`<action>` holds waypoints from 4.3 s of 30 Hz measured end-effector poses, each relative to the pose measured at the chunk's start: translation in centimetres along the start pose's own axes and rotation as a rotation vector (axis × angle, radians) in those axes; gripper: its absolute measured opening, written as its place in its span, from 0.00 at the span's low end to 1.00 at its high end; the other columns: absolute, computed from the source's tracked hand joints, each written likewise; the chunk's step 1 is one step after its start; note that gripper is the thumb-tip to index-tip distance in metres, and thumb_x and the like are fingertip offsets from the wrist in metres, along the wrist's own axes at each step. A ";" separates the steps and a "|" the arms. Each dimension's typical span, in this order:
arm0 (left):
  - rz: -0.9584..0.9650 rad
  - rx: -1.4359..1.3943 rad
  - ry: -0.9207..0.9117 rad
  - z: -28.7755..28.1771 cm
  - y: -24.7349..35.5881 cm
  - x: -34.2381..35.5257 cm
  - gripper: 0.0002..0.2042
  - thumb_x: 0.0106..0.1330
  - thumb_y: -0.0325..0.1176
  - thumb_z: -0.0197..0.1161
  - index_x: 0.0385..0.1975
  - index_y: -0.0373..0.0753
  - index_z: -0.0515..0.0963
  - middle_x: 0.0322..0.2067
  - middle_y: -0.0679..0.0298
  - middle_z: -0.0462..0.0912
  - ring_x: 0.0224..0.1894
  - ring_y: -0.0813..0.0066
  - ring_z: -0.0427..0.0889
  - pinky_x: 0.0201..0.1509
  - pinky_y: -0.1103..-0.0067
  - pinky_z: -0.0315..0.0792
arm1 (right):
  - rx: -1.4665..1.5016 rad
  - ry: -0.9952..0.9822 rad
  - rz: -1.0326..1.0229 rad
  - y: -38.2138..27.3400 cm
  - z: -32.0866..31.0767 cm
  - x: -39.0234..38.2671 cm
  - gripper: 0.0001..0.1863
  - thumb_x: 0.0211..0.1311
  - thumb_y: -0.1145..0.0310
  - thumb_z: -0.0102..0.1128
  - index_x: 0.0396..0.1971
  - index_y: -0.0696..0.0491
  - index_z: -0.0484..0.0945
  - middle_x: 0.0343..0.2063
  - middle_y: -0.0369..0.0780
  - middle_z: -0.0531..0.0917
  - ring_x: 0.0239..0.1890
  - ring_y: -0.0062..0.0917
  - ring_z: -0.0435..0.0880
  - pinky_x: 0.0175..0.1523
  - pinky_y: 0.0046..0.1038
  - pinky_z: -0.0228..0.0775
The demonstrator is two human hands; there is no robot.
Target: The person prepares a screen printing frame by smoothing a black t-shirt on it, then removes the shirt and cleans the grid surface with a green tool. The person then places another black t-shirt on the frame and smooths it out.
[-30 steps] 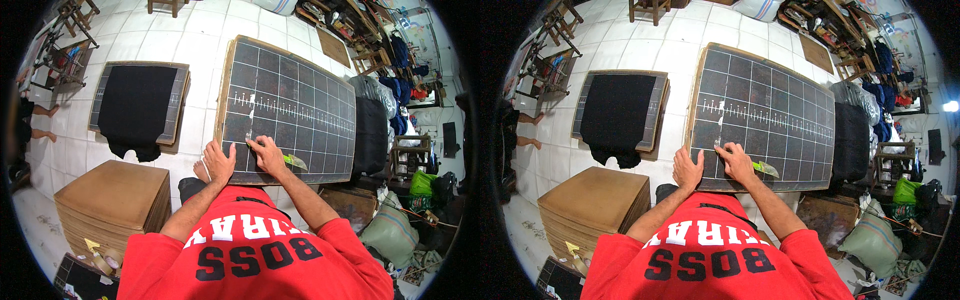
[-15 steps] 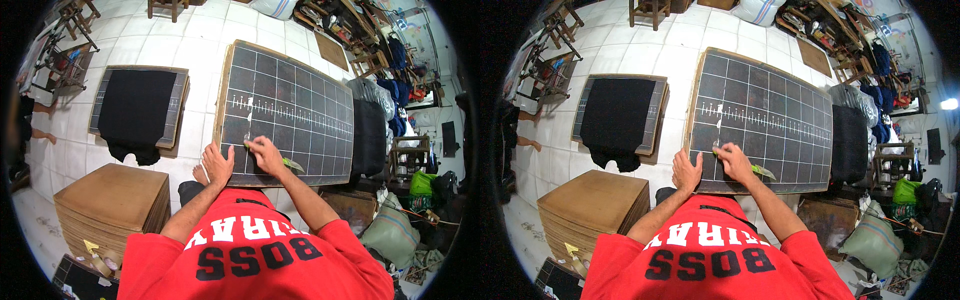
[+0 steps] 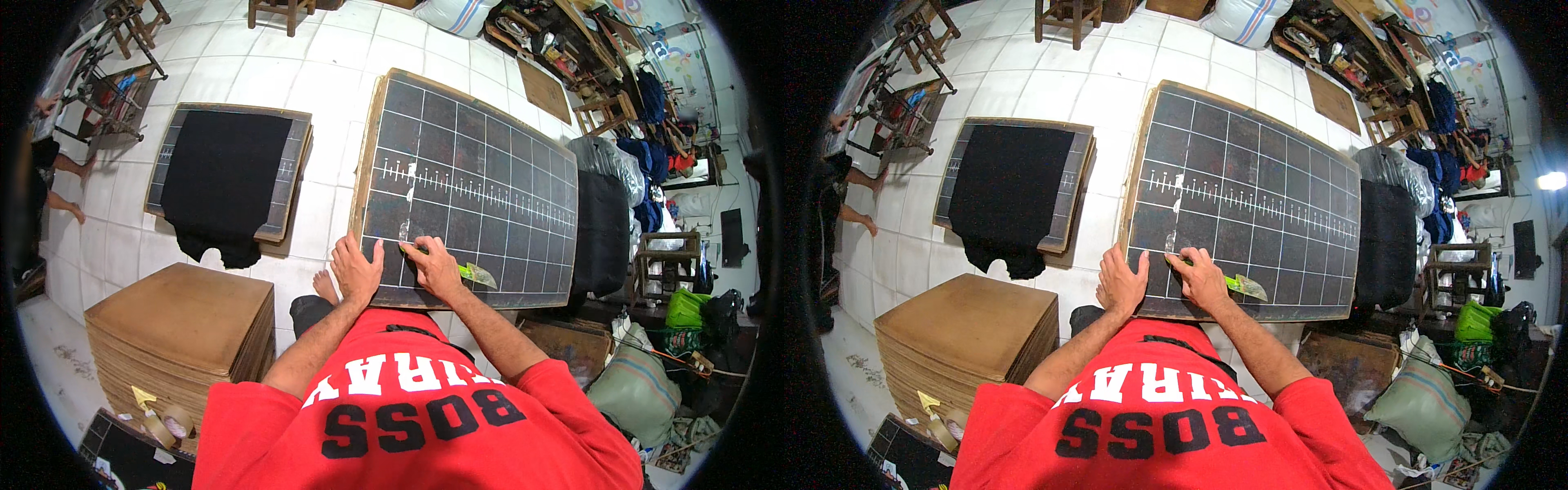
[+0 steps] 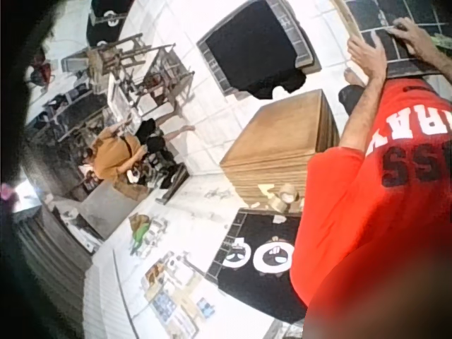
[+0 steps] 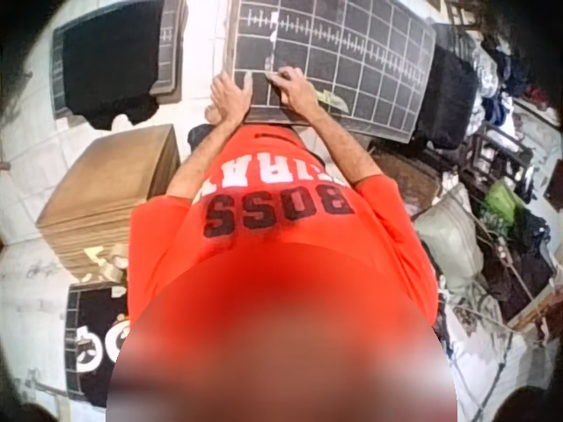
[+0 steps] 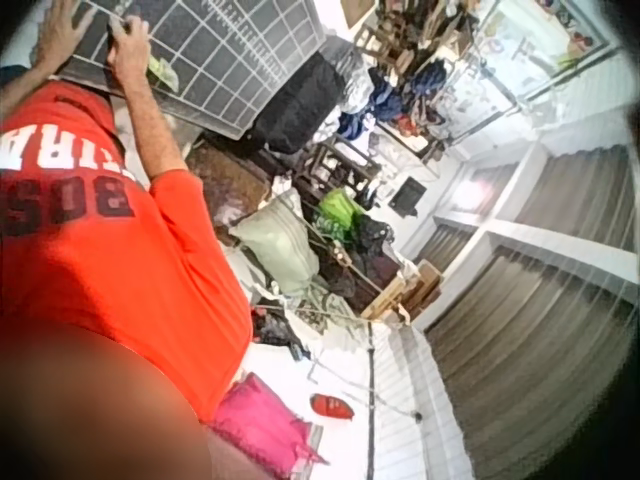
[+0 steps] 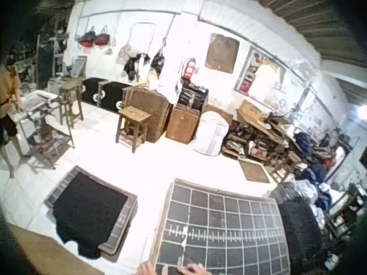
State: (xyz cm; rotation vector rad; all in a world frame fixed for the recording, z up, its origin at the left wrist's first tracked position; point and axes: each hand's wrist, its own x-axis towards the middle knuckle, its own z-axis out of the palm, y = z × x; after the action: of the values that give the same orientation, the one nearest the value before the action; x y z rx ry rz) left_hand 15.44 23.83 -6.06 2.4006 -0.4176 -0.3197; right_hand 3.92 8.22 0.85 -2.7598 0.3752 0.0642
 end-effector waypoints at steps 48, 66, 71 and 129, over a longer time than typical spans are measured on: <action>0.002 0.009 -0.002 0.3 -0.2 0.0 0.34 0.74 0.56 0.65 0.68 0.33 0.70 0.58 0.48 0.76 0.61 0.45 0.76 0.64 0.54 0.71 | 0.009 0.074 0.076 0.5 0.6 1.0 0.32 0.58 0.78 0.67 0.64 0.38 0.82 0.51 0.38 0.79 0.53 0.38 0.79 0.49 0.39 0.84; 0.012 0.011 -0.006 0.6 -0.4 0.1 0.36 0.73 0.56 0.66 0.68 0.31 0.68 0.58 0.47 0.76 0.62 0.45 0.75 0.64 0.52 0.70 | 0.006 0.153 0.095 0.9 0.0 2.9 0.28 0.61 0.77 0.65 0.61 0.40 0.84 0.49 0.39 0.79 0.50 0.38 0.81 0.48 0.41 0.82; 0.018 -0.012 -0.015 0.6 -0.4 0.0 0.36 0.73 0.56 0.66 0.68 0.31 0.69 0.59 0.46 0.76 0.63 0.44 0.75 0.65 0.52 0.70 | 0.105 0.185 0.097 1.7 0.1 3.5 0.30 0.61 0.78 0.65 0.63 0.39 0.83 0.50 0.40 0.79 0.50 0.39 0.80 0.51 0.41 0.81; 0.695 0.588 -0.044 -2.6 2.8 11.9 0.34 0.72 0.54 0.64 0.74 0.41 0.72 0.78 0.51 0.67 0.80 0.45 0.62 0.81 0.46 0.55 | 0.055 0.503 0.233 9.6 1.6 -3.3 0.32 0.64 0.71 0.69 0.70 0.43 0.78 0.56 0.36 0.81 0.55 0.37 0.79 0.56 0.40 0.79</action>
State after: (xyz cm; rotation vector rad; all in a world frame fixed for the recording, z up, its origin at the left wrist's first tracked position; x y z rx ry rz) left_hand 26.63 18.84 -3.69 2.5918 -1.4816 0.0850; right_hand -1.84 0.91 -3.59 -2.6352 0.8110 -0.5807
